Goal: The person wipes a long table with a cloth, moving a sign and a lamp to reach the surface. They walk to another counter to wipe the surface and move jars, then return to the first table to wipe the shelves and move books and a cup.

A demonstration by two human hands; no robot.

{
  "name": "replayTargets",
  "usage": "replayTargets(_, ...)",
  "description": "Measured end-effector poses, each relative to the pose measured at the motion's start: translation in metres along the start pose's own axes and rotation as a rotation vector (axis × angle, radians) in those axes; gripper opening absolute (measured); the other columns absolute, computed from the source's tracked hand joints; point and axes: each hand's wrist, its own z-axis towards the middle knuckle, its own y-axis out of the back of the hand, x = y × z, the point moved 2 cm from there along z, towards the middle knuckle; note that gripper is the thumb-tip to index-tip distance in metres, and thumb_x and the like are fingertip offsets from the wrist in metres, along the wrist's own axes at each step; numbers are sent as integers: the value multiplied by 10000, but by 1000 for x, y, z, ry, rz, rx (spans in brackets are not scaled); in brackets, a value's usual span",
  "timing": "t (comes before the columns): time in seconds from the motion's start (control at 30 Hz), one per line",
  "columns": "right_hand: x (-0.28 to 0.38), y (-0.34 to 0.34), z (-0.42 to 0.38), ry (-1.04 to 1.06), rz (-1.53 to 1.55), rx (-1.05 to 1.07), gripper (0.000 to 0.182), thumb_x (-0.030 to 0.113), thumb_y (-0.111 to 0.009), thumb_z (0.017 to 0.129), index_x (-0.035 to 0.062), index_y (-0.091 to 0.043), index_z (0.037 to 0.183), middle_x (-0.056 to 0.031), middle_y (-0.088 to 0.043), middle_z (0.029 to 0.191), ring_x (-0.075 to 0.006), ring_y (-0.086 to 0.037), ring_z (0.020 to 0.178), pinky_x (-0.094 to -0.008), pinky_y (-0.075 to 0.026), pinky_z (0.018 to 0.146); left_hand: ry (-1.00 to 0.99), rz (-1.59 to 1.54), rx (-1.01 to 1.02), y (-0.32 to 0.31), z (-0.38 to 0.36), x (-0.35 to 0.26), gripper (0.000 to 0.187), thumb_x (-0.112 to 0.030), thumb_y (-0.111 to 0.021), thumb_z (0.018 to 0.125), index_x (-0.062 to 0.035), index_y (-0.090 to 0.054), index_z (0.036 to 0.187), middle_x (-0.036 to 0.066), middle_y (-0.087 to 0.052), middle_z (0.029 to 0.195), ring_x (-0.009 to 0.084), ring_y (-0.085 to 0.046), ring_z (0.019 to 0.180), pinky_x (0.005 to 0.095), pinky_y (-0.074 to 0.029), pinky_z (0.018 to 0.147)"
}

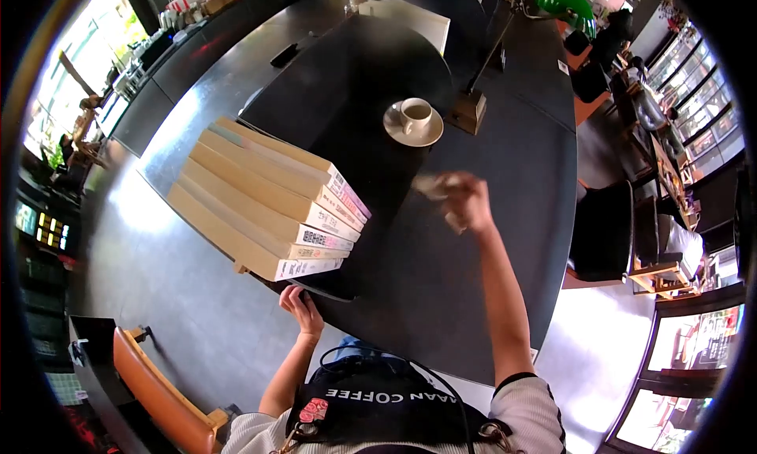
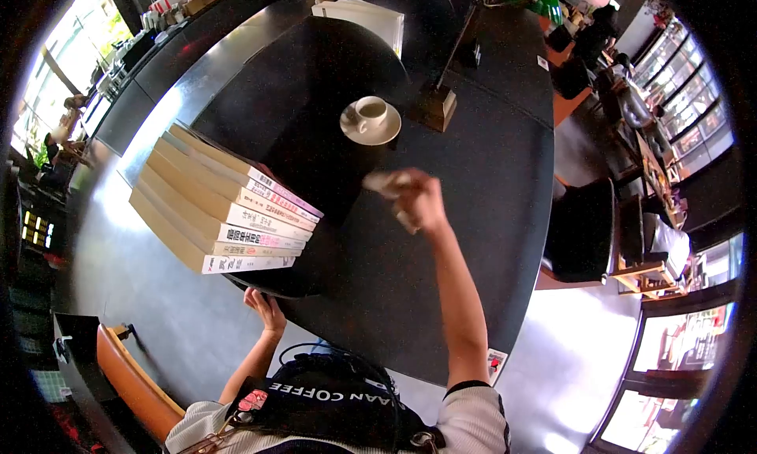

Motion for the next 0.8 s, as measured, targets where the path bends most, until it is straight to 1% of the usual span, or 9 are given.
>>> replayTargets(0.07,19,17,7,201,-89,-326,198,-46,-436,701,-55,-591,823,-100,-611,813,-163,-579,669,-280,-475,597,-1,9,-8,-2,-2,3,246,-5,-506,802,-38,-481,1044,162,-441,1125,324,-371,1085,419,-264,977)
replayTargets(0.17,25,40,43,98,-107,-300,150,108,-480,752,-22,-555,760,-61,-567,739,-128,-504,616,-275,-419,580,-7,25,-18,-3,-3,4,237,-19,-506,806,-39,-479,1041,165,-442,1129,325,-372,1085,421,-268,973)
replayTargets(0.2,19,49,57,108,-125,-215,199,170,-484,801,-2,-556,730,-61,-563,711,-137,-507,595,-274,-417,584,-6,30,-19,-3,-3,3,235,-19,-507,807,-38,-478,1039,165,-441,1129,326,-372,1084,421,-269,972)
replayTargets(0.27,19,48,84,-38,-112,-282,306,271,-484,857,11,-571,719,-66,-571,698,-144,-513,574,-269,-409,561,-7,42,-20,-4,-3,7,230,-21,-507,807,-38,-475,1035,166,-441,1130,328,-371,1083,422,-271,970)
replayTargets(0.3,22,49,94,-124,-98,-268,322,301,-548,860,1,-626,775,-76,-601,724,-152,-548,592,-286,-425,561,-21,43,-27,-4,-4,8,230,-20,-508,807,-39,-474,1034,166,-440,1130,329,-371,1082,423,-272,968)
replayTargets(0.4,30,33,104,-30,-235,-218,287,232,-579,853,-42,-663,874,-76,-633,852,-171,-573,740,-318,-445,745,-58,46,-48,-5,-5,9,231,-17,-509,806,-41,-472,1033,166,-438,1131,333,-371,1079,427,-275,965)
replayTargets(0.53,9,37,134,-152,-335,-143,261,223,-654,841,-29,-683,901,-81,-647,821,-138,-580,689,-307,-472,629,-56,44,-35,-5,-5,10,237,-15,-507,806,-40,-470,1039,167,-431,1137,336,-370,1076,428,-274,966)
replayTargets(0.63,-5,36,145,-61,-253,-94,283,245,-672,832,-32,-680,891,-75,-642,784,-134,-577,659,-306,-467,595,-51,45,-27,-3,-4,6,238,-14,-502,807,-37,-469,1042,170,-426,1141,338,-369,1076,427,-273,967)
replayTargets(0.8,0,30,146,-42,-445,-102,226,187,-651,832,-31,-682,882,-70,-649,762,-135,-593,654,-290,-472,587,-49,54,-16,-3,-4,5,230,-15,-500,810,-33,-468,1037,175,-425,1142,340,-369,1079,430,-274,967)
